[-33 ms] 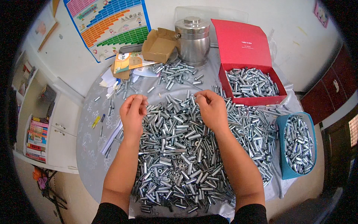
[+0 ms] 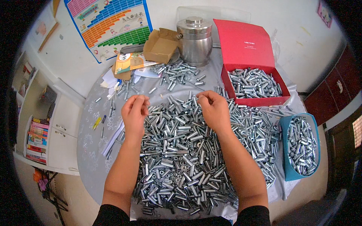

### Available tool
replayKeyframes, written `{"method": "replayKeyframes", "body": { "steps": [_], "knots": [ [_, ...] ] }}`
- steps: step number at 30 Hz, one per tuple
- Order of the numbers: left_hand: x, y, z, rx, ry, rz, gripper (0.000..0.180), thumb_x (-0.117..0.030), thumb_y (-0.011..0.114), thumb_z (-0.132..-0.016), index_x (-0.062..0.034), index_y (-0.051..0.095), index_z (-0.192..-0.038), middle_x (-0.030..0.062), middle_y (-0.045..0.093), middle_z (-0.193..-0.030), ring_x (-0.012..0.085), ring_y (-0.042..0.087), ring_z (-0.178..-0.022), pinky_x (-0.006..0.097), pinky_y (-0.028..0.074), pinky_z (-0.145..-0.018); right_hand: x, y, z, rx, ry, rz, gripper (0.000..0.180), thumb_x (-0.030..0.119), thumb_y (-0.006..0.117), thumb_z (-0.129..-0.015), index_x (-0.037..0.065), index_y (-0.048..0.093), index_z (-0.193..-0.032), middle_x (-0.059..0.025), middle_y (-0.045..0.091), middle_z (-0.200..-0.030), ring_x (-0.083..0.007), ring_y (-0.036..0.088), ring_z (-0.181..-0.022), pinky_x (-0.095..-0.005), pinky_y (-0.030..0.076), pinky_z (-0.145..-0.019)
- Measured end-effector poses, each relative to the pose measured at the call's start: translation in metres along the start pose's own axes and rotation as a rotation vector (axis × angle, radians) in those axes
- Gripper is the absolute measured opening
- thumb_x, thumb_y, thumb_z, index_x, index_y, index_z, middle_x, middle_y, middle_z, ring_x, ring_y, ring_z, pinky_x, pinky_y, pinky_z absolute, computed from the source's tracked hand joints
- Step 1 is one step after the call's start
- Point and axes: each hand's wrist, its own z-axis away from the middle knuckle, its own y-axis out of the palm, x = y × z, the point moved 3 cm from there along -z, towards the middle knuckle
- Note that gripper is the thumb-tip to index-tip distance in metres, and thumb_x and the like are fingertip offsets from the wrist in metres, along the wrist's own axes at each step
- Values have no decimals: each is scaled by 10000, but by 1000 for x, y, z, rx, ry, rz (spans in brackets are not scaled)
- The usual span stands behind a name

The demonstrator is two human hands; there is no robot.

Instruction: The person sits at a table covered with a large pile of small silver metal components. They repeatedly pick up two pieces, a cylindrical tube and a small ring, and fit them together by hand. The assembled units are placed back onto the pile or into a nearby container.

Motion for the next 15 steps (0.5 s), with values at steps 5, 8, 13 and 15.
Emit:
{"method": "replayKeyframes", "body": {
  "steps": [5, 8, 13, 15],
  "knots": [
    [9, 0, -10, -15, -13, -7, 164, -137, 592, -945, 1, 672, -910, 48, 626, -786, 62, 476, -556, 199, 364, -515, -5, 0, -4, -20, -21, 24, 207, 114, 588, -891, -41, 703, -968, -30, 657, -734, -73, 548, -651, -239, 437, -603],
    [12, 1, -14, -19, -12, -14, 152, -130, 605, -934, 0, 678, -905, 44, 625, -781, 64, 478, -559, 201, 372, -518, -3, -1, -7, -27, 18, 2, 206, 113, 589, -886, -41, 705, -958, -40, 665, -735, -85, 562, -648, -250, 446, -605],
    [27, 2, -32, 0, -6, -176, 148, -138, 650, -899, 5, 691, -906, 26, 636, -768, 70, 505, -593, 214, 400, -555, -8, -2, -19, -61, -17, 68, 212, 115, 588, -870, -41, 708, -950, -71, 673, -731, -108, 579, -640, -273, 459, -603],
    [36, 9, -42, 36, 28, -306, 156, -137, 670, -882, 12, 697, -919, 18, 642, -766, 73, 524, -620, 221, 413, -577, -12, -1, -27, -77, -24, 95, 216, 122, 591, -861, -34, 709, -953, -97, 681, -735, -129, 595, -644, -286, 469, -613]
  ]
}}
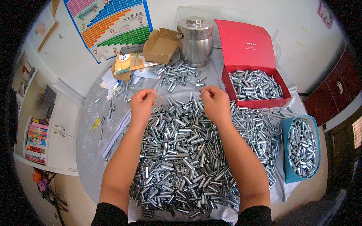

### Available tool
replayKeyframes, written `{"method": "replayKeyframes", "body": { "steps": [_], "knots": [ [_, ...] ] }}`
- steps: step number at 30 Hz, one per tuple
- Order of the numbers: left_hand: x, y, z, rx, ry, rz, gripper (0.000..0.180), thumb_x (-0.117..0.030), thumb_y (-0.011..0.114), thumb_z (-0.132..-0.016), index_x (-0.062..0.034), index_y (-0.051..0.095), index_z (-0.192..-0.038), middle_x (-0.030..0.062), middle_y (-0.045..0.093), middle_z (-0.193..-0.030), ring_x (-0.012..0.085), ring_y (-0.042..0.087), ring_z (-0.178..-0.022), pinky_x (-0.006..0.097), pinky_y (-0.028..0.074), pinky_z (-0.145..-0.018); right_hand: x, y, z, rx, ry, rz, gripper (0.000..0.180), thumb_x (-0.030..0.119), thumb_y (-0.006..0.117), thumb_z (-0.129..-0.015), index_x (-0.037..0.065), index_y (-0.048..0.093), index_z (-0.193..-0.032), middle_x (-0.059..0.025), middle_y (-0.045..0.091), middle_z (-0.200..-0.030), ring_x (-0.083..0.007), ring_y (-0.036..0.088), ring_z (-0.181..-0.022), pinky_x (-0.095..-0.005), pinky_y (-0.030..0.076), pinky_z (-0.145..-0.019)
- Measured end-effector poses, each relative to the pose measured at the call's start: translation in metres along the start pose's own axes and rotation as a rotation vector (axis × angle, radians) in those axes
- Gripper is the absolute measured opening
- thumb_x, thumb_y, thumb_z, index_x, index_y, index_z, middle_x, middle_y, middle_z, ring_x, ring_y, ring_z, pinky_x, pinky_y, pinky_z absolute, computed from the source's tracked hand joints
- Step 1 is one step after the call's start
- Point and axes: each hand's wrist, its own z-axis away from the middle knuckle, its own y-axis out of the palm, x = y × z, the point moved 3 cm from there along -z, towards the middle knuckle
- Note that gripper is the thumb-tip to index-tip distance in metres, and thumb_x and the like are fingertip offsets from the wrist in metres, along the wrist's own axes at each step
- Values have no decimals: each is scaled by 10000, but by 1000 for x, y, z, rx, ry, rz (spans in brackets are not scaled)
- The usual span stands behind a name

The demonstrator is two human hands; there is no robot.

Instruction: The person sits at a table covered with a large pile of small silver metal components. They repeatedly pick up two pieces, a cylindrical tube and a small ring, and fit them together by hand. The assembled units are placed back onto the pile or into a nearby container.

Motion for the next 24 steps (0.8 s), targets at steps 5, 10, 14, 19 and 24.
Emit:
{"method": "replayKeyframes", "body": {
  "steps": [5, 10, 14, 19, 24],
  "knots": [
    [28, 14, -36, 92, 19, -254, 305, -198, 713, -823, 6, 705, -1049, 115, 717, -894, 192, 670, -805, 317, 520, -751, -15, 17, -31, 42, -1, 233, 232, 162, 610, -835, -7, 711, -957, -170, 709, -844, -272, 685, -757, -354, 518, -716],
    [31, 39, -65, 204, 74, -664, 657, -320, 807, -728, 18, 607, -1255, 207, 646, -1198, 319, 614, -1105, 386, 478, -952, -35, 42, -73, 149, -134, 446, 276, 197, 636, -804, 35, 713, -1014, -171, 719, -918, -345, 689, -884, -415, 533, -818],
    [39, 54, -78, 241, 142, -892, 836, -339, 823, -686, 23, 491, -1362, 226, 536, -1352, 371, 505, -1254, 419, 397, -1071, -44, 66, -104, 298, -202, 604, 465, 226, 708, -761, 78, 654, -1198, -214, 641, -1170, -374, 627, -1070, -425, 505, -919],
    [38, 58, -98, 332, 133, -1036, 971, -343, 850, -621, 14, 420, -1414, 231, 477, -1415, 369, 494, -1272, 405, 390, -1087, -46, 85, -129, 386, -231, 763, 811, 358, 801, -648, 79, 531, -1360, -224, 537, -1320, -415, 507, -1214, -437, 427, -1035],
    [41, 58, -119, 447, 130, -954, 1027, -318, 853, -559, -1, 404, -1427, 218, 468, -1423, 357, 477, -1295, 397, 398, -1085, -49, 100, -142, 445, -217, 827, 1086, 445, 839, -537, 58, 411, -1457, -237, 511, -1331, -409, 451, -1256, -432, 380, -1080]
  ]
}}
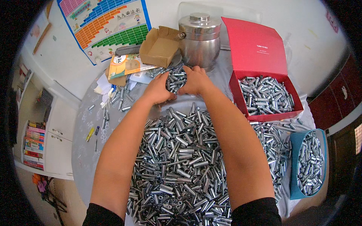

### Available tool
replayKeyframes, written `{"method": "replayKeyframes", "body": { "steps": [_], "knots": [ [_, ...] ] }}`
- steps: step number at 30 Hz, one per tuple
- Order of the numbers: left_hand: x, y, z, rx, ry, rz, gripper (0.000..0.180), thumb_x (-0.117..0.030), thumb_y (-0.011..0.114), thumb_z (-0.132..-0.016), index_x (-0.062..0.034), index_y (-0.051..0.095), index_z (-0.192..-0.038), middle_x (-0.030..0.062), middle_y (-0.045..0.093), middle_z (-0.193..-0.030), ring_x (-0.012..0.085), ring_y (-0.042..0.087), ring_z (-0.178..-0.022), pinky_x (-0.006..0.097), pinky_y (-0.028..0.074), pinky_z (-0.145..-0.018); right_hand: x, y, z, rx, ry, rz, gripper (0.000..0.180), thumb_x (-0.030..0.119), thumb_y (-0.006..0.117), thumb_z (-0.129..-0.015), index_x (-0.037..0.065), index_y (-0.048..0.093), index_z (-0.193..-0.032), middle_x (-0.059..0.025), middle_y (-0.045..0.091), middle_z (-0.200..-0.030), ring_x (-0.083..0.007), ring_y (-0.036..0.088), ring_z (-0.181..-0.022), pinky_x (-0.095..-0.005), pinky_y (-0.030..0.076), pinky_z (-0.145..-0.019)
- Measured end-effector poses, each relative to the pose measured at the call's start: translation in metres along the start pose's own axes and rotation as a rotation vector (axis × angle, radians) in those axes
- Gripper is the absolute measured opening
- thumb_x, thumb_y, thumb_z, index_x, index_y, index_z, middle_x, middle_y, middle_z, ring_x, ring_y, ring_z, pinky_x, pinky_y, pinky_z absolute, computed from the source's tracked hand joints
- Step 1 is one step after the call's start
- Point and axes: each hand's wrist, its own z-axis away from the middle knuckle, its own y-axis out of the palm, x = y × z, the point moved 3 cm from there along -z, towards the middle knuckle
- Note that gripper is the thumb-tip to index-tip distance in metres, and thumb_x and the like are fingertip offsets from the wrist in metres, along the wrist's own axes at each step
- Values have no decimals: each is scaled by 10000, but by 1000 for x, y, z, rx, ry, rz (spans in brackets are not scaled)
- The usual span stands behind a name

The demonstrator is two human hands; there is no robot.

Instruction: The person sits at a table covered with a large pile of small silver metal components. They repeatedly pick up two pieces, a cylindrical tube and a small ring, and fit them together by hand. The assembled units are placed back onto the pile or into a nearby container.

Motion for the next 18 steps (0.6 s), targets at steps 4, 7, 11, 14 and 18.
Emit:
{"method": "replayKeyframes", "body": {
  "steps": [4, 7, 11, 14, 18],
  "knots": [
    [-3, 0, -7, 34, 31, -6, 1034, -283, 838, -541, -23, 395, -1439, 200, 466, -1425, 346, 479, -1296, 391, 400, -1083, -2, 4, -5, 15, -18, 14, 1117, 443, 841, -517, 61, 393, -1467, -237, 497, -1340, -414, 450, -1255, -426, 384, -1077],
    [-5, -3, -9, 103, 51, -21, 980, -256, 803, -559, -42, 410, -1430, 192, 472, -1419, 338, 477, -1301, 387, 405, -1075, -7, 11, -11, 25, -61, -7, 1093, 429, 840, -512, 62, 413, -1449, -230, 484, -1356, -418, 450, -1256, -429, 385, -1078],
    [-10, -4, -3, 168, 86, -35, 898, -234, 771, -596, -50, 430, -1406, 160, 530, -1368, 324, 540, -1238, 396, 467, -1003, -8, 13, -11, 54, -73, 16, 1007, 411, 818, -538, 100, 451, -1423, -218, 476, -1377, -410, 459, -1258, -430, 385, -1078],
    [-13, -4, 5, 67, 3, 7, 855, -226, 768, -607, -47, 443, -1378, 177, 582, -1302, 333, 579, -1184, 404, 481, -974, -5, 23, -11, -104, -121, 10, 912, 407, 789, -573, 141, 494, -1394, -214, 514, -1342, -414, 478, -1241, -430, 395, -1065],
    [-21, -8, 6, 127, 20, -57, 771, -247, 781, -608, -19, 482, -1281, 183, 614, -1247, 339, 613, -1124, 413, 494, -949, 0, 17, -13, 24, -121, 60, 826, 398, 756, -589, 120, 538, -1336, -218, 552, -1276, -399, 484, -1232, -430, 383, -1069]
  ]
}}
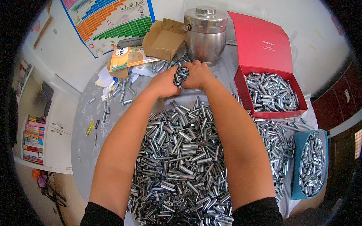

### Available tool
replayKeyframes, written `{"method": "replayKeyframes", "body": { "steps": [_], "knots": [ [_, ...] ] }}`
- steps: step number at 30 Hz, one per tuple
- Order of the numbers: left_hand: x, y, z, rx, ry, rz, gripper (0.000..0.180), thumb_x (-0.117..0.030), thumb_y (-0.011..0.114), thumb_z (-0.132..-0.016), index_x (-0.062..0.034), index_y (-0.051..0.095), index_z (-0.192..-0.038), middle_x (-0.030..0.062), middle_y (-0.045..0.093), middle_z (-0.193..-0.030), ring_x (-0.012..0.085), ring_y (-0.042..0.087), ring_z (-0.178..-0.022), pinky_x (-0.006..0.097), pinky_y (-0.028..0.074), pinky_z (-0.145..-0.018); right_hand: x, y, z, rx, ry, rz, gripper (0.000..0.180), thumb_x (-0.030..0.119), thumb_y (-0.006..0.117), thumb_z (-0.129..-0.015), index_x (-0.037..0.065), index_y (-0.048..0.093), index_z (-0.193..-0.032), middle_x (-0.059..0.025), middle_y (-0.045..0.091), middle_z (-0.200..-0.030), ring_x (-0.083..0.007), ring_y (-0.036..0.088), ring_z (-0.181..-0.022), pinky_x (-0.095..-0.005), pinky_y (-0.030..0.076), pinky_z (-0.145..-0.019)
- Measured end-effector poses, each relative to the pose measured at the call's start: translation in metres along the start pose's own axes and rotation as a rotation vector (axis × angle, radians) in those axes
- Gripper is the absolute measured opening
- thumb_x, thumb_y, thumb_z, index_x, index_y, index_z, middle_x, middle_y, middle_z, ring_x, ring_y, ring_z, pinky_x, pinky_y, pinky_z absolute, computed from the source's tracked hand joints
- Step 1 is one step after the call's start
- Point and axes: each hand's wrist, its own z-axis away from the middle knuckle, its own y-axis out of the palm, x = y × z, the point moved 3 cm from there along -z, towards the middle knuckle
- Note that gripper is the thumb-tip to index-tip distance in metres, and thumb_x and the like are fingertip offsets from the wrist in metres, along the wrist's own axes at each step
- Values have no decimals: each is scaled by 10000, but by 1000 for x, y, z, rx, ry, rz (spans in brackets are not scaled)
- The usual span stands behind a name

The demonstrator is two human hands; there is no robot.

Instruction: The person sits at a table covered with a large pile of small silver metal components. They repeatedly pick up two pieces, a cylindrical tube and a small ring, and fit them together by hand. The assembled units are placed back onto the pile or into a nearby container.

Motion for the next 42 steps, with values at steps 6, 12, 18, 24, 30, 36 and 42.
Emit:
{"method": "replayKeyframes", "body": {
  "steps": [6, 12, 18, 24, 30, 36, 42],
  "knots": [
    [-3, 5, 3, -24, -12, -25, 741, -258, 793, -602, 1, 482, -1223, 213, 617, -1192, 353, 621, -1098, 419, 510, -929, 7, -11, 7, 64, 38, 27, 772, 421, 764, -619, 138, 569, -1310, -227, 566, -1258, -434, 517, -1187, -450, 425, -1028],
    [-8, 8, 6, -10, -41, -51, 726, -235, 789, -636, -6, 445, -1233, 218, 549, -1249, 382, 590, -1139, 443, 511, -933, 19, -21, 19, 124, 102, 8, 722, 412, 758, -644, 145, 573, -1289, -236, 595, -1232, -425, 585, -1137, -472, 489, -964],
    [-10, 9, 11, 16, -65, -19, 704, -227, 794, -644, -32, 462, -1233, 216, 568, -1216, 383, 596, -1122, 450, 510, -917, 23, -22, 23, 138, 60, 8, 693, 331, 749, -650, 84, 558, -1269, -233, 648, -1129, -396, 618, -1076, -461, 501, -926],
    [-3, 20, 14, -123, -8, 64, 561, -201, 783, -665, -17, 545, -1139, 229, 660, -1054, 399, 636, -1008, 454, 516, -863, 34, -21, 29, 104, 26, 58, 466, 264, 754, -681, 68, 642, -1090, -199, 695, -1035, -359, 658, -1017, -455, 538, -862],
    [5, 17, 21, -185, 17, 253, 442, -181, 777, -664, -7, 596, -1028, 232, 682, -962, 415, 642, -945, 463, 508, -813, 43, -22, 36, 139, 45, 54, 377, 220, 723, -716, 64, 659, -1053, -198, 696, -1010, -363, 671, -971, -454, 544, -837],
    [6, 20, 27, -227, 22, 383, 418, -123, 752, -650, -23, 603, -1028, 196, 683, -922, 381, 658, -877, 422, 502, -757, 38, -26, 42, 89, 13, -18, 343, 222, 733, -704, 96, 682, -1020, -180, 703, -983, -367, 672, -946, -457, 544, -831],
    [-8, 3, 48, -220, 17, 359, 393, -150, 769, -663, -38, 614, -1006, 178, 685, -892, 352, 665, -854, 411, 502, -748, 50, -46, 61, 18, 7, -109, 306, 225, 745, -689, 78, 695, -952, -195, 701, -955, -385, 670, -917, -459, 539, -819]
  ]
}}
